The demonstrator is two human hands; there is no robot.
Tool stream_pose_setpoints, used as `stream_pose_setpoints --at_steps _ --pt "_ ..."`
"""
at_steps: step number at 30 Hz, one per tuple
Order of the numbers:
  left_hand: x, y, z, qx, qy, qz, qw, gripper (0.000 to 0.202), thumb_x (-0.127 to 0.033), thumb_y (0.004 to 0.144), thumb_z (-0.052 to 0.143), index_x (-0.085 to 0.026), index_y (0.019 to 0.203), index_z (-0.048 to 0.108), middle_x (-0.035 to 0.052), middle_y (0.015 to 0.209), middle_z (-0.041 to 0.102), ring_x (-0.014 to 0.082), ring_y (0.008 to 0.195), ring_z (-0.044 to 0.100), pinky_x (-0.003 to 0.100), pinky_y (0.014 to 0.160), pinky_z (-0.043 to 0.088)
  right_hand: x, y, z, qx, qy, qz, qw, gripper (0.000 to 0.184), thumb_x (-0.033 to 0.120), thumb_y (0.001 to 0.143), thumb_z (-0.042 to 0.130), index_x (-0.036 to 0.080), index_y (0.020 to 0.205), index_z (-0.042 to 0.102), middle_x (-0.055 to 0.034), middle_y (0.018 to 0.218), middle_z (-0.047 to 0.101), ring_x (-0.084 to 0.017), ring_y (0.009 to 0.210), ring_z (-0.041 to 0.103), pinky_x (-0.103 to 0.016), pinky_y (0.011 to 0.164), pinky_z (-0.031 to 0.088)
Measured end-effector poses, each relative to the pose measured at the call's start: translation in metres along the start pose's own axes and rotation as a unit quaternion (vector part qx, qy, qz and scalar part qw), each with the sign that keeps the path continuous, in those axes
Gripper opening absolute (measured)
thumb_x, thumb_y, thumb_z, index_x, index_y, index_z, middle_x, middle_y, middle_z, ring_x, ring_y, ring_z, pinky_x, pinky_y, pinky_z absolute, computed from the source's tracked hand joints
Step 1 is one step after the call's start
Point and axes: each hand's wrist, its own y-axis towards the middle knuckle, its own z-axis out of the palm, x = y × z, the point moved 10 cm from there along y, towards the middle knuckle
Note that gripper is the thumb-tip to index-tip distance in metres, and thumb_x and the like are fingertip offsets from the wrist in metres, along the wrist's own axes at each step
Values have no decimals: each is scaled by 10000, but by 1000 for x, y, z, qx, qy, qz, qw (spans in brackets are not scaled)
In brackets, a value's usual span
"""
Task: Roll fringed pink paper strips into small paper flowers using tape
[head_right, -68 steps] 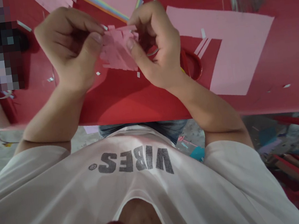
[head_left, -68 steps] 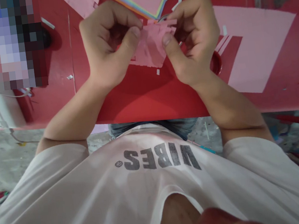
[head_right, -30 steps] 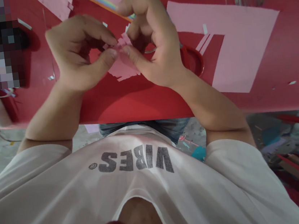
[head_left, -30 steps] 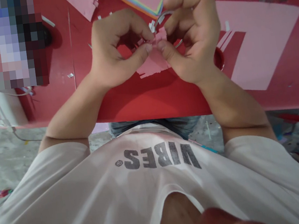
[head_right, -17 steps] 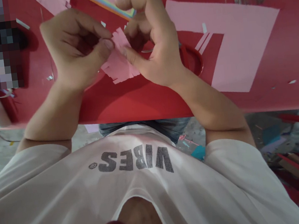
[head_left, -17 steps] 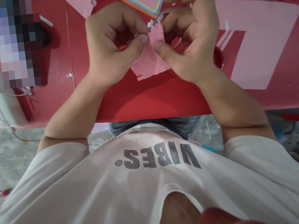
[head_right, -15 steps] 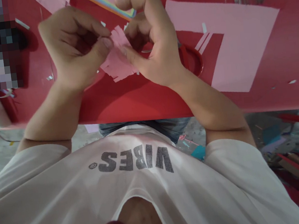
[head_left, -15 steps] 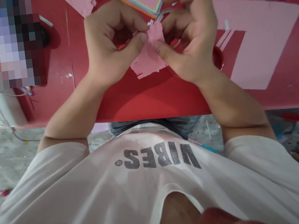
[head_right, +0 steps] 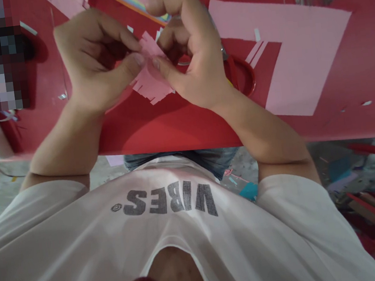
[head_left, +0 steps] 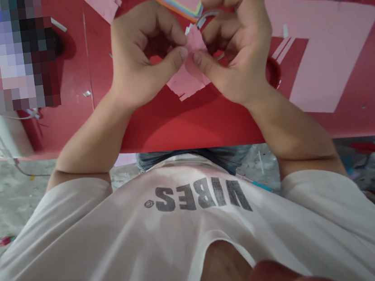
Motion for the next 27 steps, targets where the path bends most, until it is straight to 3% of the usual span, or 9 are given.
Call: stream_pose_setpoints --at_steps 8,13,16,20,24,27 --pt "-2 1 -2 -13 17 12 1000 115 -141 829 769 -73 898 706 -27 758 650 -10 659 545 100 576 371 2 -1 -2 -14 16 -20 1000 409 391 814 647 369 1199 511 32 1028 511 -96 604 413 -290 473 342" --pt "-1 0 -2 -15 -8 19 1000 198 -244 851 769 -70 920 704 -26 748 640 -5 647 553 106 567 343 2 -2 1 -7 22 -3 1000 389 307 838 650 359 1200 517 25 1026 517 -109 627 420 -306 490 330" --pt "6 1 -3 -33 -40 -20 998 207 -274 865 774 -82 928 730 0 796 680 20 692 586 144 603 368 -4 -2 1 -22 30 -11 999 394 401 845 677 334 1198 516 19 1061 519 -104 621 419 -308 485 310" --pt "8 4 -10 -70 -86 -18 994 296 -374 834 807 -84 880 767 26 785 709 44 658 589 172 584 379 -6 -1 -9 -80 60 -48 994 454 504 808 715 269 1156 542 17 1038 509 -74 594 378 -283 471 218" --pt "9 4 -13 -73 -70 -24 995 290 -376 840 804 -90 881 767 44 808 720 68 697 614 192 606 395 -3 0 -9 -62 46 -18 997 370 382 840 697 323 1165 531 34 1064 527 -92 637 413 -309 526 257" --pt "7 3 -13 -69 -21 -18 997 262 -384 871 751 -127 916 735 11 837 699 59 703 612 184 602 379 -4 0 -11 -56 25 16 998 347 331 857 667 356 1166 511 35 1118 544 -117 685 457 -335 565 298"
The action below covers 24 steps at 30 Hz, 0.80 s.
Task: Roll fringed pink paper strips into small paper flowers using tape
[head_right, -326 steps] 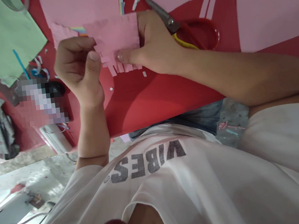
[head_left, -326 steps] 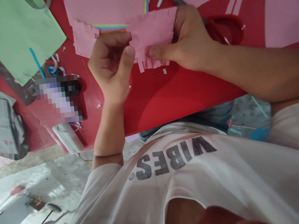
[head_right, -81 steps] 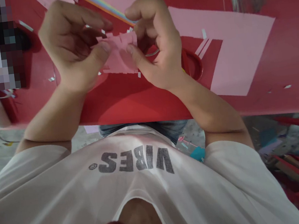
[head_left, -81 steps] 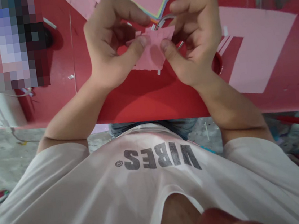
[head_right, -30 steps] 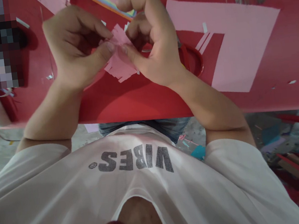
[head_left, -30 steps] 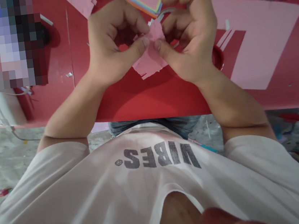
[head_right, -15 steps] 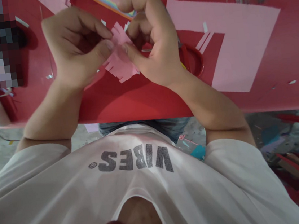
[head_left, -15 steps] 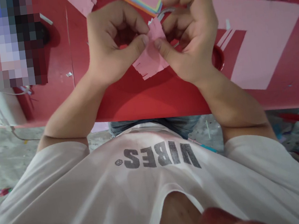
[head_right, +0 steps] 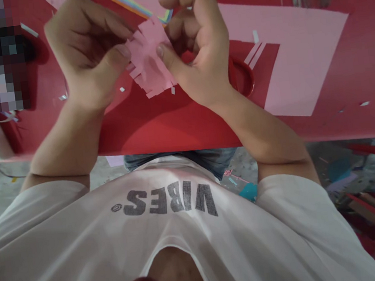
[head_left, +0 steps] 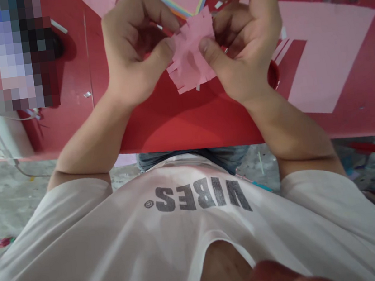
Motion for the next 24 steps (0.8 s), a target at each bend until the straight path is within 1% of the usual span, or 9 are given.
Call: stream_pose_setpoints --at_steps 2,5,9,12,15,17,19,24 --pt "-3 -1 0 4 25 16 1000 262 -381 892 707 -125 946 708 -2 856 675 42 704 604 164 613 374 2 0 -3 -13 4 -17 1000 352 357 847 682 357 1158 519 32 1119 541 -116 670 453 -340 546 283" --pt "-5 -3 2 14 30 35 999 297 -385 892 701 -95 957 691 13 870 663 45 731 613 149 619 376 1 1 -5 -32 18 -36 999 367 386 830 713 347 1148 536 26 1097 541 -114 641 424 -343 528 248" --pt "0 -3 4 30 16 23 999 305 -361 857 727 -74 951 686 36 861 668 53 711 601 145 591 369 -2 1 -1 -23 12 -20 999 369 429 843 715 361 1152 524 25 1090 535 -122 651 428 -343 535 269" --pt "0 -3 5 39 18 22 999 336 -404 848 712 -96 974 670 17 849 642 28 677 544 141 564 324 2 -1 1 -10 2 -23 1000 363 448 855 692 375 1158 506 33 1079 513 -118 652 430 -334 525 294" --pt "-2 -3 7 55 33 27 998 350 -439 859 705 -111 972 656 -3 828 589 32 697 547 163 598 357 2 -1 1 0 -15 -9 1000 350 432 872 671 363 1165 492 31 1100 516 -115 670 438 -334 540 308" --pt "-3 -3 9 62 34 29 997 356 -433 875 703 -96 980 651 1 826 567 35 717 552 170 619 368 3 -1 0 -1 -16 -7 1000 370 471 875 681 357 1168 485 25 1105 517 -116 674 434 -333 537 309" --pt "-3 -3 9 60 24 29 997 360 -413 861 729 -80 979 657 9 825 569 29 714 538 159 609 349 3 -1 0 0 -16 -5 1000 387 514 877 687 360 1168 483 20 1116 518 -122 680 427 -332 542 321" --pt "0 -3 4 26 -5 27 999 326 -382 817 765 -88 940 695 11 786 604 12 653 479 141 555 296 2 -1 1 0 -46 -1 999 400 569 868 634 365 1162 458 16 1119 508 -138 684 428 -337 554 325"
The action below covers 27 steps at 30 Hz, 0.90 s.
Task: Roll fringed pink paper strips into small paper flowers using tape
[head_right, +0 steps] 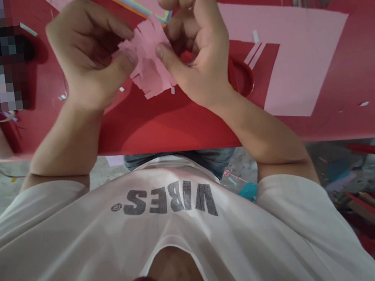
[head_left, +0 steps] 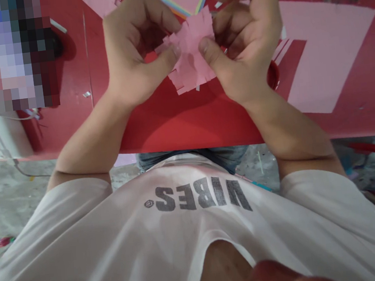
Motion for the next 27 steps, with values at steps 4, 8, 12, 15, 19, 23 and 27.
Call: stream_pose_setpoints --at_steps 4,8,12,15,19,23,27 --pt "3 -1 -1 3 10 -11 1000 305 -354 807 770 -93 949 698 10 791 621 18 650 492 142 547 313 1 1 0 -9 14 -10 1000 373 502 866 655 357 1162 482 15 1125 522 -128 683 429 -340 555 314" --pt "4 -3 -2 8 8 -1 1000 289 -305 803 779 -66 941 691 24 820 641 23 674 529 131 563 328 2 0 -3 -17 31 -25 999 381 506 862 682 354 1158 495 22 1099 519 -117 660 419 -333 542 299" --pt "2 -1 -1 17 9 -5 1000 292 -339 874 705 -59 956 704 14 817 647 33 695 567 134 597 343 0 0 -4 14 7 6 1000 344 435 900 681 374 1181 492 39 1157 534 -122 708 474 -319 582 374" --pt "1 0 -1 18 5 -22 1000 297 -358 897 706 -63 929 718 7 805 665 43 699 592 145 600 370 3 0 -6 24 24 19 999 338 327 899 691 375 1181 511 38 1161 539 -127 742 501 -321 607 379" --pt "1 1 -1 16 -4 -32 999 260 -313 898 715 -55 928 722 13 806 670 36 703 590 142 606 377 5 0 -5 30 37 22 999 341 276 891 691 368 1174 526 32 1145 539 -126 745 490 -324 620 370" --pt "5 0 -1 9 4 -51 999 264 -342 892 720 -81 931 717 4 802 648 29 672 543 151 580 342 5 0 -4 31 19 19 999 328 298 904 657 366 1186 505 33 1130 524 -124 741 487 -321 615 370" --pt "4 -1 0 13 3 -47 999 272 -358 884 734 -92 934 708 0 803 630 28 673 527 154 578 341 5 0 -2 37 10 10 999 304 346 912 644 361 1180 502 35 1093 523 -124 736 480 -313 602 361"
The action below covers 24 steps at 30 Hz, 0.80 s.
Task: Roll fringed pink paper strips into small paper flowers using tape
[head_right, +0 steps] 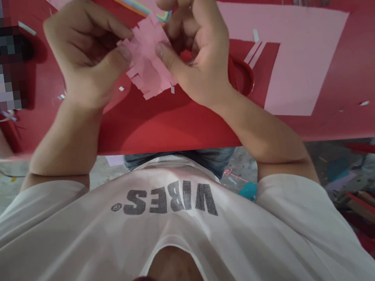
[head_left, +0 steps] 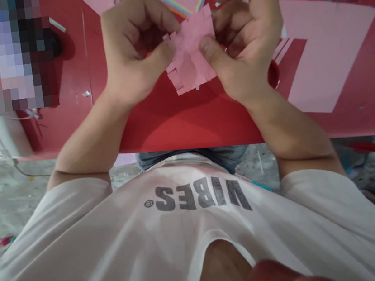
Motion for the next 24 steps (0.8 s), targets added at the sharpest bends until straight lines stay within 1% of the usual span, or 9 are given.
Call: stream_pose_setpoints --at_steps 2,4,7,10,13,15,18,21,24 --pt "-1 -1 1 4 -13 -1 1000 278 -356 884 730 -90 960 703 6 826 634 36 689 546 159 591 362 -2 -1 2 10 2 12 1000 299 342 916 650 359 1182 514 31 1080 542 -126 734 481 -316 603 357" --pt "-1 -1 3 12 -28 -16 999 252 -312 868 743 -88 980 711 21 850 655 46 703 556 172 601 365 -3 -1 3 14 9 21 1000 304 331 910 667 356 1182 536 27 1073 561 -129 732 485 -319 604 358" --pt "-2 -1 7 23 -35 -38 998 238 -275 834 772 -99 987 726 23 852 660 42 696 517 182 594 331 -2 -2 2 11 32 20 999 320 303 891 695 350 1186 579 24 1113 588 -130 750 511 -320 610 379" --pt "-10 1 7 13 -57 -15 998 308 -329 828 774 -91 1014 711 4 841 636 30 697 499 154 593 310 -3 -2 1 6 45 21 999 329 283 890 700 344 1196 601 17 1176 599 -131 776 536 -323 630 413" --pt "-13 3 8 8 -65 -7 998 314 -335 853 743 -77 1029 704 -2 838 634 24 710 517 144 620 323 -4 -1 1 8 33 21 999 322 300 894 701 352 1195 597 22 1140 606 -136 791 545 -318 641 437" --pt "-14 3 8 13 -63 -7 998 290 -301 850 744 -66 1016 712 0 834 632 17 715 513 149 634 331 -4 -1 2 15 15 19 1000 315 325 902 696 363 1196 589 30 1124 605 -137 807 552 -310 641 449" --pt "-16 2 8 26 -46 -10 999 301 -314 860 740 -58 1015 709 2 834 615 11 716 501 156 644 329 -2 -2 2 23 3 7 1000 310 358 917 682 361 1205 567 36 1090 593 -128 783 541 -297 625 453" --pt "-13 1 9 39 -19 -25 999 298 -345 881 720 -88 1030 707 4 866 613 25 734 510 175 653 335 -1 -3 4 33 9 11 999 298 339 927 677 351 1204 569 31 1000 564 -119 749 531 -288 620 444" --pt "-14 1 10 41 -12 -7 999 281 -354 862 724 -119 1016 710 -7 852 603 27 706 497 180 640 327 0 -4 5 35 21 25 999 302 290 918 691 347 1198 593 27 948 546 -117 748 532 -289 642 443"
